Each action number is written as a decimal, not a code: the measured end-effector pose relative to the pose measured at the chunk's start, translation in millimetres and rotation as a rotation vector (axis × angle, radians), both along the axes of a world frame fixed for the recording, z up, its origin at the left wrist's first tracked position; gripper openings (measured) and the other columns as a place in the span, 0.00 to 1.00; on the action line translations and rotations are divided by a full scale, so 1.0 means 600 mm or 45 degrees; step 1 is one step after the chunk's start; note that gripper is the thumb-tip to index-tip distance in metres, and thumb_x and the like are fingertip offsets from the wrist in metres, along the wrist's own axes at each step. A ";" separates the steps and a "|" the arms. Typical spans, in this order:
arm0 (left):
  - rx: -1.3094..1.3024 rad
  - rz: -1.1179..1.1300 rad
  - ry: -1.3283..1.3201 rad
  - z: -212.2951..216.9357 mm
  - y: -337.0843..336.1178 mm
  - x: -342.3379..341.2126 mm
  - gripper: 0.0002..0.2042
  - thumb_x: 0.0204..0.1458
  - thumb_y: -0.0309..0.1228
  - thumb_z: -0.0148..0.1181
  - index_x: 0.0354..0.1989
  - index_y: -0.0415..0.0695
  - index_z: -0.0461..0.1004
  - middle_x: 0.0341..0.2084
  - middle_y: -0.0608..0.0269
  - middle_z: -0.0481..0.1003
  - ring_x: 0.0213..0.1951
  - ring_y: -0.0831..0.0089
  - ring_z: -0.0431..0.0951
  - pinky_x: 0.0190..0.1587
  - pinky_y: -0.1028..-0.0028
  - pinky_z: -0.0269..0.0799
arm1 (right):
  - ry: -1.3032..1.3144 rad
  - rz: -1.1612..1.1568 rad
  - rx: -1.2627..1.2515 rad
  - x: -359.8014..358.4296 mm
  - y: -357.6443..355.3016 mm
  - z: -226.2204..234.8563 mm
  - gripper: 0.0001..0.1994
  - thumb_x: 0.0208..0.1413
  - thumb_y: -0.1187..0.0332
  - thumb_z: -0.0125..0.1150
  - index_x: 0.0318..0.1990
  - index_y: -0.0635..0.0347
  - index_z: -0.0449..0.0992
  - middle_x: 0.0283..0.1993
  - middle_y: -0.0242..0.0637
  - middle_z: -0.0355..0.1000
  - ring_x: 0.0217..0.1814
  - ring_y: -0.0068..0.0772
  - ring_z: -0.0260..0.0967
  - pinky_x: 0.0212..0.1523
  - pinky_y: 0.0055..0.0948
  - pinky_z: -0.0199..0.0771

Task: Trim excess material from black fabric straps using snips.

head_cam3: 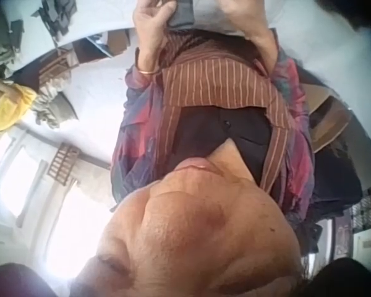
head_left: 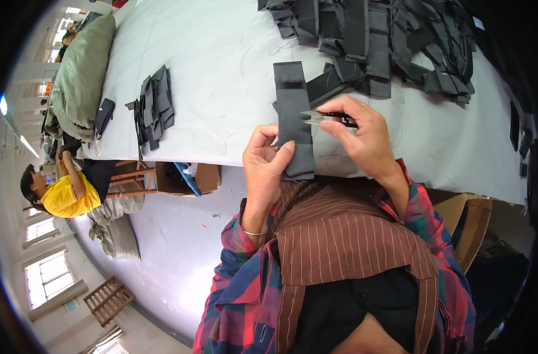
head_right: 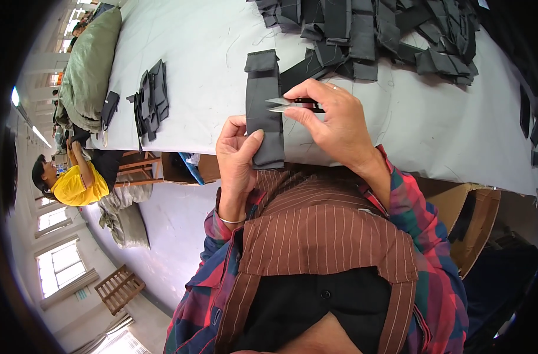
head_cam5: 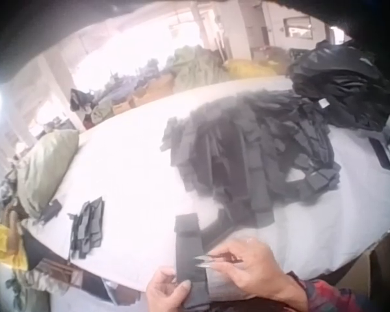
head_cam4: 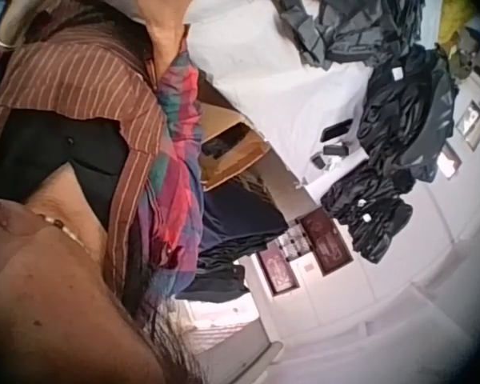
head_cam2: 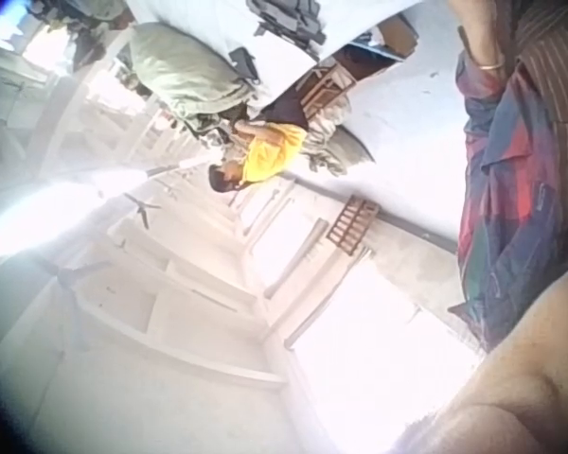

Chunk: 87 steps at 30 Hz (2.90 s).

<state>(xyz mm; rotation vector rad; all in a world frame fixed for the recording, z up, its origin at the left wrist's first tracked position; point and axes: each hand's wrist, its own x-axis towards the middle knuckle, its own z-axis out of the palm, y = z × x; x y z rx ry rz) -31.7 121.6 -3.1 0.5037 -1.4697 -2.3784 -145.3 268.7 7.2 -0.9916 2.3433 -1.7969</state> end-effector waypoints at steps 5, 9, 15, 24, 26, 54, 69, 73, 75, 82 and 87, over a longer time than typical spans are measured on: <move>-0.128 -0.027 0.026 0.001 0.008 -0.003 0.10 0.49 0.13 0.55 0.40 0.36 0.69 0.42 0.59 0.73 0.42 0.77 0.73 0.49 0.75 0.69 | 0.021 0.093 0.068 0.004 -0.009 0.000 0.08 0.47 0.65 0.65 0.33 0.56 0.76 0.26 0.31 0.74 0.27 0.33 0.68 0.29 0.29 0.63; -0.088 -0.011 0.012 0.002 0.009 0.001 0.09 0.49 0.13 0.55 0.39 0.36 0.70 0.41 0.59 0.73 0.42 0.77 0.73 0.49 0.75 0.69 | 0.176 0.085 0.094 0.007 -0.013 0.000 0.07 0.47 0.65 0.65 0.32 0.54 0.76 0.26 0.30 0.73 0.27 0.33 0.67 0.30 0.30 0.61; -0.012 -0.010 -0.030 0.012 0.010 0.004 0.09 0.48 0.13 0.55 0.37 0.36 0.70 0.40 0.58 0.74 0.39 0.77 0.74 0.44 0.77 0.71 | 0.415 0.031 0.097 0.012 -0.017 -0.004 0.07 0.44 0.65 0.66 0.30 0.53 0.75 0.25 0.28 0.72 0.27 0.34 0.65 0.30 0.30 0.58; 0.050 -0.035 -0.040 0.012 0.011 0.007 0.09 0.48 0.13 0.55 0.37 0.36 0.70 0.40 0.58 0.74 0.39 0.77 0.74 0.43 0.77 0.72 | 0.373 0.074 0.077 0.011 -0.014 -0.005 0.06 0.43 0.67 0.67 0.28 0.52 0.76 0.24 0.27 0.72 0.24 0.33 0.64 0.29 0.29 0.57; 0.032 -0.036 -0.032 0.012 0.011 0.007 0.09 0.48 0.13 0.55 0.37 0.36 0.70 0.40 0.58 0.74 0.39 0.77 0.74 0.43 0.77 0.72 | 0.259 0.079 0.030 0.010 -0.011 -0.007 0.06 0.44 0.67 0.67 0.28 0.53 0.75 0.24 0.28 0.72 0.24 0.32 0.65 0.30 0.29 0.58; -0.863 -0.264 -0.080 0.027 0.036 0.030 0.10 0.45 0.13 0.57 0.37 0.34 0.70 0.40 0.58 0.74 0.39 0.79 0.73 0.43 0.80 0.68 | -0.150 -0.111 -0.114 -0.052 -0.016 -0.045 0.12 0.49 0.71 0.65 0.40 0.62 0.73 0.36 0.32 0.73 0.34 0.23 0.66 0.37 0.22 0.66; 0.305 -0.169 -0.040 0.015 0.016 -0.006 0.24 0.57 0.34 0.50 0.59 0.37 0.56 0.49 0.51 0.67 0.48 0.65 0.73 0.49 0.68 0.72 | -1.071 0.266 -0.680 -0.010 -0.021 -0.030 0.02 0.58 0.72 0.55 0.34 0.57 0.72 0.23 0.20 0.60 0.20 0.10 0.46 0.20 0.15 0.44; 0.291 -0.438 -0.129 0.021 0.013 0.002 0.27 0.54 0.31 0.57 0.61 0.38 0.57 0.50 0.57 0.68 0.45 0.75 0.71 0.49 0.76 0.69 | -1.001 0.329 -0.638 -0.005 -0.018 -0.036 0.02 0.58 0.72 0.55 0.35 0.54 0.74 0.33 0.23 0.68 0.22 0.09 0.49 0.21 0.13 0.47; 0.279 -0.354 -0.161 0.021 0.015 0.001 0.24 0.51 0.29 0.61 0.56 0.39 0.62 0.46 0.61 0.69 0.43 0.77 0.71 0.46 0.77 0.68 | -1.010 0.351 -0.620 -0.004 -0.019 -0.035 0.02 0.58 0.72 0.55 0.35 0.54 0.74 0.36 0.24 0.70 0.23 0.09 0.51 0.22 0.13 0.48; 0.112 -0.067 -0.137 0.014 -0.006 0.003 0.20 0.45 0.22 0.66 0.45 0.43 0.62 0.36 0.63 0.71 0.35 0.80 0.70 0.39 0.80 0.67 | -0.800 0.192 -0.317 0.000 -0.013 -0.040 0.04 0.54 0.76 0.57 0.37 0.60 0.76 0.32 0.21 0.68 0.32 0.11 0.58 0.33 0.15 0.59; -0.115 -0.003 -0.156 0.009 -0.002 -0.002 0.22 0.44 0.19 0.66 0.44 0.42 0.60 0.37 0.61 0.72 0.37 0.77 0.72 0.43 0.77 0.69 | -0.565 -0.028 -0.206 -0.003 0.004 -0.024 0.05 0.53 0.78 0.55 0.36 0.62 0.75 0.34 0.22 0.65 0.32 0.12 0.60 0.33 0.15 0.60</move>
